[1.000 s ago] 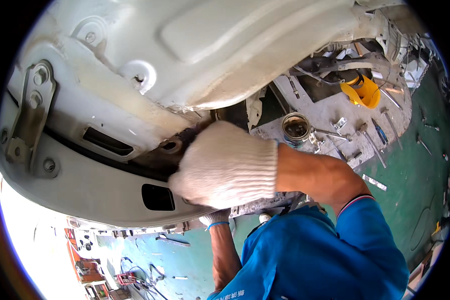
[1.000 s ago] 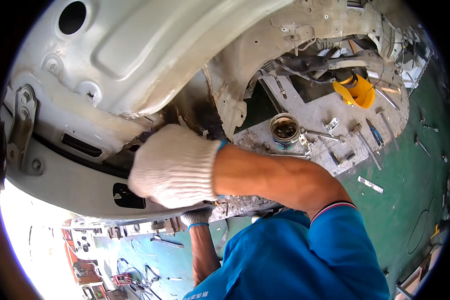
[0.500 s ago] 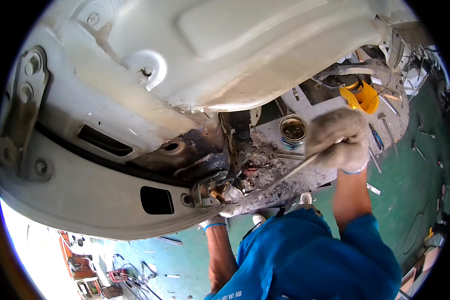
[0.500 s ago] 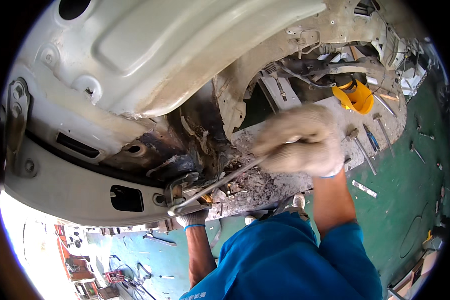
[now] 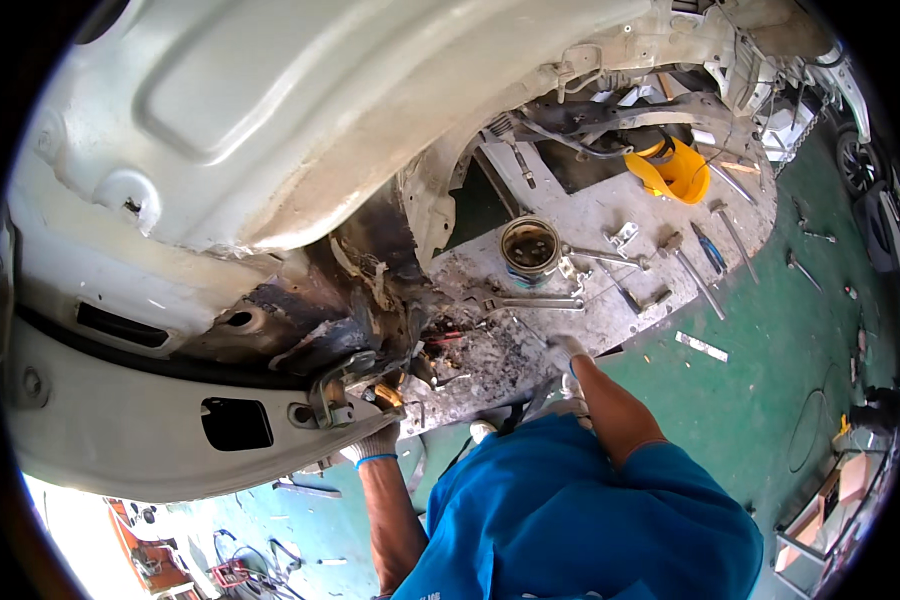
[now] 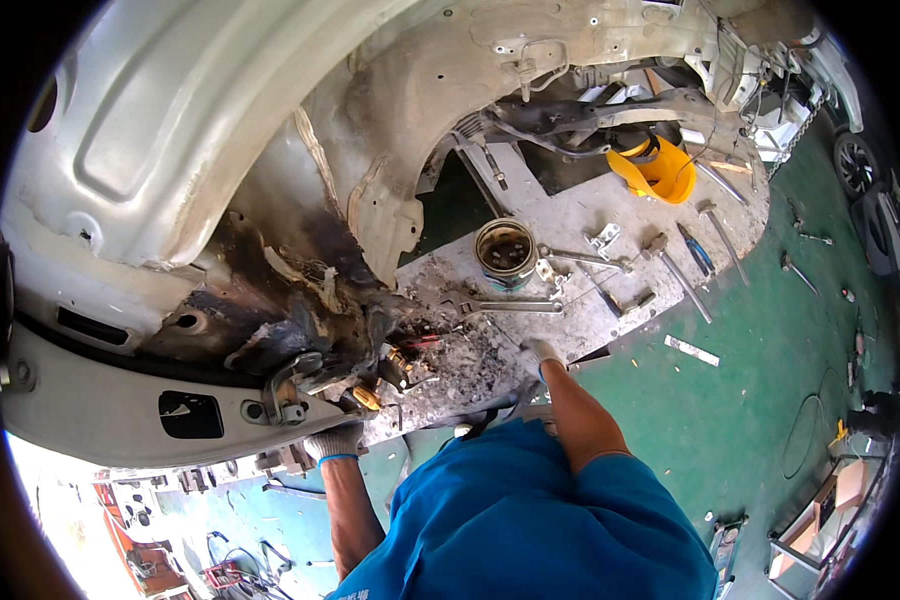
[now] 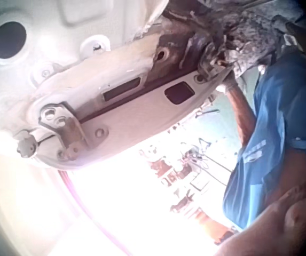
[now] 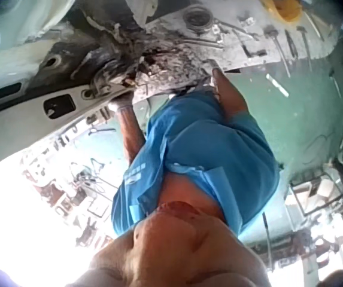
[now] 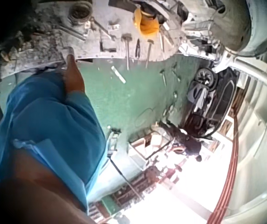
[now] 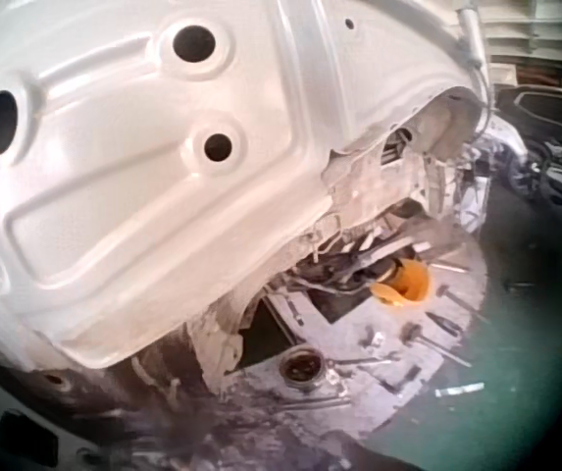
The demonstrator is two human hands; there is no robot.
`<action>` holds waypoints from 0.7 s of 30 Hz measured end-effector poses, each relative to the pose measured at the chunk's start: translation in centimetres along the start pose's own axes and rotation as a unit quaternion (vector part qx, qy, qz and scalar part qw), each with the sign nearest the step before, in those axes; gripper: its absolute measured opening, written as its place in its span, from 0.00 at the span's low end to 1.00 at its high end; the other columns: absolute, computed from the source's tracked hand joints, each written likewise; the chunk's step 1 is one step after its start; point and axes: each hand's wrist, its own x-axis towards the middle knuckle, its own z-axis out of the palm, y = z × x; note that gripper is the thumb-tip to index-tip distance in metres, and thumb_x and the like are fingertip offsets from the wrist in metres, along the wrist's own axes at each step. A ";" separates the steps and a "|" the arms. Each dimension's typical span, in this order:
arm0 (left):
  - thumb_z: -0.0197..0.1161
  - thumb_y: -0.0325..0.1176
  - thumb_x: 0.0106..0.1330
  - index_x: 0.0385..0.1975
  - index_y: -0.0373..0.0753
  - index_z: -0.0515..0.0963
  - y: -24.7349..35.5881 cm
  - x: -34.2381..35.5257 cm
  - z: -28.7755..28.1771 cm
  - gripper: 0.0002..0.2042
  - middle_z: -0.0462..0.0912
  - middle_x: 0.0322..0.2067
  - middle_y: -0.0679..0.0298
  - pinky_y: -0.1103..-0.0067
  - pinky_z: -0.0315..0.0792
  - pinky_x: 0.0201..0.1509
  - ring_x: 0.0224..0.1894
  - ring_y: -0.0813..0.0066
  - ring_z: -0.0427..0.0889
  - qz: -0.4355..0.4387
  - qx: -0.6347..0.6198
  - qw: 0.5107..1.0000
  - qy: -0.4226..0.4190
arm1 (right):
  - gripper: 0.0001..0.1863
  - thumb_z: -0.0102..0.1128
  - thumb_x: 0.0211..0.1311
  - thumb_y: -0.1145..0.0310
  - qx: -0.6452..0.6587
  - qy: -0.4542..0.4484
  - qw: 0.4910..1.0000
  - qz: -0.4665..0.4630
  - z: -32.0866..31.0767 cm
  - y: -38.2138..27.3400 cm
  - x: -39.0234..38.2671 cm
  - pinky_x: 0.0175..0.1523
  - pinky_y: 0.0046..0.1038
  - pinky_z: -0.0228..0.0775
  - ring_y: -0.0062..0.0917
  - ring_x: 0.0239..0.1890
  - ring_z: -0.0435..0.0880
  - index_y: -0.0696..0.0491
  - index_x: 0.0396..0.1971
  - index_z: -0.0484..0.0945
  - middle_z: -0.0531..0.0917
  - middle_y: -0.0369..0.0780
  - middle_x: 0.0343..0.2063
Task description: The person is repairing a car's front fender. They use a hammer and a metal rod to carefully tap and shape the metal, likely to remove dents or align the panel. The person also uses a wrench to tighten bolts on the fender.
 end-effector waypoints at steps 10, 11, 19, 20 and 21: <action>0.64 0.59 0.61 0.69 0.34 0.62 2.3 -0.5 -3.7 0.43 0.73 0.65 0.50 0.61 0.67 0.70 0.68 0.52 0.71 -0.080 -0.312 0.946 -0.019 | 0.13 0.61 0.70 0.57 -0.022 0.001 0.873 -0.487 -4.5 -36.2 -31.6 0.41 0.29 0.85 0.30 0.36 0.90 0.49 0.40 0.87 0.90 0.40 0.37; 0.60 0.61 0.64 0.70 0.37 0.62 1.8 -0.2 -2.8 0.42 0.73 0.66 0.53 0.60 0.67 0.71 0.69 0.54 0.70 -0.062 -0.302 0.951 -0.020 | 0.13 0.66 0.68 0.57 0.059 -0.061 0.887 -0.454 -3.8 -37.4 -33.1 0.42 0.28 0.84 0.25 0.35 0.90 0.50 0.43 0.87 0.90 0.41 0.38; 0.53 0.58 0.69 0.69 0.42 0.65 -0.2 0.9 1.8 0.34 0.73 0.64 0.56 0.62 0.65 0.70 0.66 0.59 0.70 -0.031 -0.507 0.861 0.010 | 0.13 0.57 0.73 0.62 0.131 -0.164 0.882 -0.421 0.7 -42.8 -35.8 0.36 0.26 0.76 0.24 0.31 0.85 0.57 0.41 0.84 0.84 0.43 0.27; 0.52 0.58 0.69 0.69 0.43 0.66 -0.6 0.8 2.5 0.33 0.73 0.64 0.57 0.63 0.65 0.70 0.66 0.60 0.70 -0.031 -0.538 0.842 0.012 | 0.12 0.57 0.73 0.63 0.056 -0.091 0.860 -0.498 1.1 -42.9 -35.9 0.35 0.26 0.76 0.25 0.31 0.85 0.56 0.43 0.84 0.84 0.42 0.28; 0.51 0.58 0.70 0.68 0.43 0.66 -1.0 0.7 3.2 0.33 0.73 0.63 0.57 0.63 0.65 0.69 0.66 0.61 0.70 -0.031 -0.567 0.823 0.011 | 0.12 0.56 0.73 0.64 -0.020 -0.016 0.824 -0.566 1.1 -43.0 -36.1 0.35 0.26 0.76 0.25 0.31 0.85 0.55 0.44 0.83 0.83 0.42 0.28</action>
